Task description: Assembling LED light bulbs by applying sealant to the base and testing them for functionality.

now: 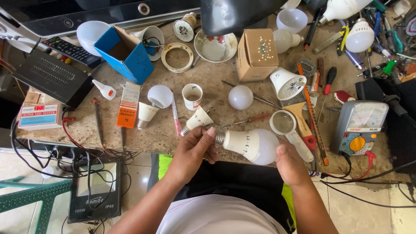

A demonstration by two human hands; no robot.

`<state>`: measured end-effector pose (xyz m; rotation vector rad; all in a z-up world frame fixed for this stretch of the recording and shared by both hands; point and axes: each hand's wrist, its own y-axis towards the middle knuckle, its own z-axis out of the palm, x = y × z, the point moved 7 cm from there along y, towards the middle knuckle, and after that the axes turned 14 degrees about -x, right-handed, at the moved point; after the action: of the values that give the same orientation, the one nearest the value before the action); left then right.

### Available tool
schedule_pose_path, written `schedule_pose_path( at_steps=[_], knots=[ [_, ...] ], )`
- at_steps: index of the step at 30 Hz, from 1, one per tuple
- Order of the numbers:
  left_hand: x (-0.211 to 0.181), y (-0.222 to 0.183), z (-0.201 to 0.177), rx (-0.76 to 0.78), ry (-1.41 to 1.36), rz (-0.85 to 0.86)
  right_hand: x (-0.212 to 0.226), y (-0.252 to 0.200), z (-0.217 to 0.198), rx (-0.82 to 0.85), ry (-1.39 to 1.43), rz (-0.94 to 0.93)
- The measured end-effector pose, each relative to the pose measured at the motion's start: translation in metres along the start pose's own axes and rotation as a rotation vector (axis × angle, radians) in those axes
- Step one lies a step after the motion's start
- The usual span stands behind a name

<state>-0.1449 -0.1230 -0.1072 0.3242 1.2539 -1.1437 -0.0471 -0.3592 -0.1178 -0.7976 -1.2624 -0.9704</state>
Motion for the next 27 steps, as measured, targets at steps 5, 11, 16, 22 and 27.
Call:
schedule_pose_path(
  at_steps=[5, 11, 16, 22, 27],
  knots=[
    [-0.015, -0.010, 0.005, 0.034, 0.126, 0.002, -0.010, -0.011, -0.006, -0.041, 0.031, 0.302],
    [-0.028, -0.012, 0.012, 0.098, 0.110, 0.031, -0.003, -0.016, 0.007, -0.008, 0.057, 0.282],
    [-0.037, -0.015, 0.018, 0.084, 0.193, 0.058, -0.011, -0.021, -0.005, -0.194, 0.007, 0.386],
    [-0.032, -0.013, 0.015, 0.079, 0.161, 0.059, 0.005, -0.023, 0.006, -0.156, -0.049, 0.282],
    [-0.078, -0.020, -0.003, -0.109, 0.627, 0.658, 0.029, -0.023, 0.006, -0.243, -0.284, 0.052]
  ],
)
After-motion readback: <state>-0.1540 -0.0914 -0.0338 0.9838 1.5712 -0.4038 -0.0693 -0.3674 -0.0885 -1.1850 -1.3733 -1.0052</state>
